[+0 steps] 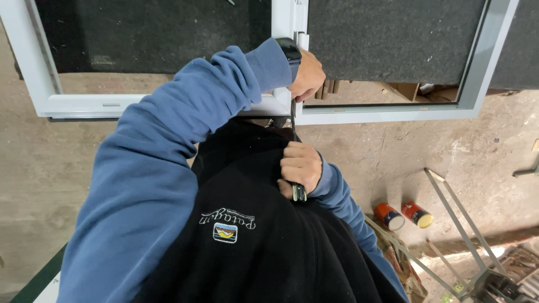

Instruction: The person assembles a white window frame by securing a black cable to the frame using a hammer and nails. They then use a screwdriver to tighten screws on the frame's locking mechanism and handle, ensuring the components are firmly attached.

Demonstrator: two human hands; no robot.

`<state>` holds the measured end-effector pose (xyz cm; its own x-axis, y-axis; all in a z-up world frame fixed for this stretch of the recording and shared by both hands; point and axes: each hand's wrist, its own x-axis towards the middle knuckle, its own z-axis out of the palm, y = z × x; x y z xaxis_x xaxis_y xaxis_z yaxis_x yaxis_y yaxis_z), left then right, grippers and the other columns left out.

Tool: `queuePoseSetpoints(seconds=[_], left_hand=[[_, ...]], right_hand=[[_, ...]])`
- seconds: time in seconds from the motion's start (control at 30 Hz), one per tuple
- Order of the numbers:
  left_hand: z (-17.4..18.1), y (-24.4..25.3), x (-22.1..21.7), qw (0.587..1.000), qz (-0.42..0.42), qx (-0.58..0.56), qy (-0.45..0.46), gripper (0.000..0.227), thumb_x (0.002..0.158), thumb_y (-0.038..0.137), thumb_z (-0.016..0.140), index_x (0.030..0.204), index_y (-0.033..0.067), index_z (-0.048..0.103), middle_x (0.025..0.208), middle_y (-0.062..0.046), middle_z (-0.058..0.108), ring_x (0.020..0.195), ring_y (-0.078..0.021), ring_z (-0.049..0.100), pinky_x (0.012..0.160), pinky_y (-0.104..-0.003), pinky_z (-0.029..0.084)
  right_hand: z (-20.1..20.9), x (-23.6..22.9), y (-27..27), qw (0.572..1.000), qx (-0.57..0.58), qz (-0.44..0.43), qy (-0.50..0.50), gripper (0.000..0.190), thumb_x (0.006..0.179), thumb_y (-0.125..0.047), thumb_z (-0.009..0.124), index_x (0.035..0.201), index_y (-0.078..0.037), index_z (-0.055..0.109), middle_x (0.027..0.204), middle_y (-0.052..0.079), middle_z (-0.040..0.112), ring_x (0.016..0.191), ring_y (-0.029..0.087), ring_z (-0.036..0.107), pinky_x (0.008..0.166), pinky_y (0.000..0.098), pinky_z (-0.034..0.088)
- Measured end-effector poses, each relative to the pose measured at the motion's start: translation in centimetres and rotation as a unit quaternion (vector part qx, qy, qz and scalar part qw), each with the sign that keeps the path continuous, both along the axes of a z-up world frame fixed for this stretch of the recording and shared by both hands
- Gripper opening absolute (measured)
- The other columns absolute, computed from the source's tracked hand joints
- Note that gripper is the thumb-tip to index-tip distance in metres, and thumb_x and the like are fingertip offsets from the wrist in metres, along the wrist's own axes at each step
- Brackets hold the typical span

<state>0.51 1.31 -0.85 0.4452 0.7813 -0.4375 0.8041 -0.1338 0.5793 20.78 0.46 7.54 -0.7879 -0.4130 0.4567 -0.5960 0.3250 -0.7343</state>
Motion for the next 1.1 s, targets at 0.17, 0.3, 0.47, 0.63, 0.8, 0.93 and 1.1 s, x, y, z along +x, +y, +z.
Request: queuePoseSetpoints(seconds=[0.17,0.3,0.47,0.63,0.8,0.93,1.1], left_hand=[[1.3,-0.3,-0.1,1.0,0.0,-0.01,0.015,0.019,0.078,0.005,0.076,0.091,0.0161,0.084,0.093,-0.004,0.079,0.089,-0.022,0.074,0.079,-0.046,0.06],[0.0,0.1,0.1,1.0,0.007,-0.02,0.012,0.022,0.085,0.004,0.068,0.088,0.0161,0.086,0.091,-0.003,0.083,0.09,-0.0195,0.075,0.08,-0.045,0.06],[0.8,-0.1,-0.1,1.0,-0.004,-0.017,0.016,0.021,0.079,0.002,0.074,0.091,0.0168,0.084,0.095,-0.004,0.08,0.09,-0.0224,0.074,0.078,-0.046,0.061],[0.9,-0.2,0.0,1.0,0.0,-0.006,0.017,0.021,0.081,0.003,0.074,0.092,0.0165,0.085,0.095,-0.003,0.08,0.09,-0.0225,0.075,0.078,-0.047,0.061],[-0.3,0.3,-0.2,1.0,-0.01,-0.003,0.001,0.019,0.077,0.009,0.08,0.093,0.0185,0.085,0.099,-0.003,0.079,0.093,-0.0233,0.073,0.079,-0.046,0.059],[0.5,-0.3,-0.5,1.0,-0.012,0.015,0.004,0.019,0.08,0.008,0.077,0.093,0.0182,0.085,0.099,-0.003,0.08,0.09,-0.0231,0.075,0.076,-0.045,0.062],[1.6,-0.8,-0.6,1.0,0.003,0.024,0.02,0.018,0.08,0.008,0.077,0.093,0.0178,0.084,0.097,-0.003,0.08,0.089,-0.0221,0.075,0.074,-0.043,0.062]], right_hand=[[-0.2,0.4,0.0,1.0,0.01,-0.007,0.005,0.036,0.064,-0.005,0.074,0.063,-0.01,0.038,0.062,0.006,0.039,0.056,0.027,0.041,0.054,0.0415,0.032],[-0.2,0.4,-0.1,1.0,0.003,-0.017,0.007,0.036,0.063,-0.005,0.073,0.062,-0.01,0.037,0.061,0.006,0.039,0.054,0.027,0.041,0.053,0.0413,0.031],[0.1,0.1,-0.2,1.0,0.005,-0.01,0.001,0.036,0.064,-0.004,0.073,0.062,-0.01,0.038,0.062,0.006,0.039,0.056,0.027,0.041,0.054,0.0417,0.031],[-0.3,0.2,-0.4,1.0,0.006,-0.017,0.011,0.036,0.059,-0.004,0.073,0.061,-0.01,0.037,0.061,0.006,0.038,0.055,0.027,0.04,0.053,0.0418,0.03],[-0.4,0.4,-0.6,0.999,0.022,-0.025,-0.007,0.038,0.056,-0.005,0.075,0.061,-0.01,0.037,0.061,0.005,0.042,0.056,0.027,0.043,0.053,0.0414,0.031],[-0.2,1.0,-1.3,0.999,0.034,-0.023,-0.026,0.039,0.057,-0.007,0.077,0.061,-0.011,0.038,0.061,0.005,0.043,0.057,0.027,0.044,0.053,0.0416,0.032],[-0.2,1.6,-1.8,0.998,0.035,-0.029,-0.04,0.039,0.059,-0.007,0.077,0.061,-0.011,0.038,0.061,0.004,0.045,0.058,0.027,0.046,0.054,0.0416,0.034]])
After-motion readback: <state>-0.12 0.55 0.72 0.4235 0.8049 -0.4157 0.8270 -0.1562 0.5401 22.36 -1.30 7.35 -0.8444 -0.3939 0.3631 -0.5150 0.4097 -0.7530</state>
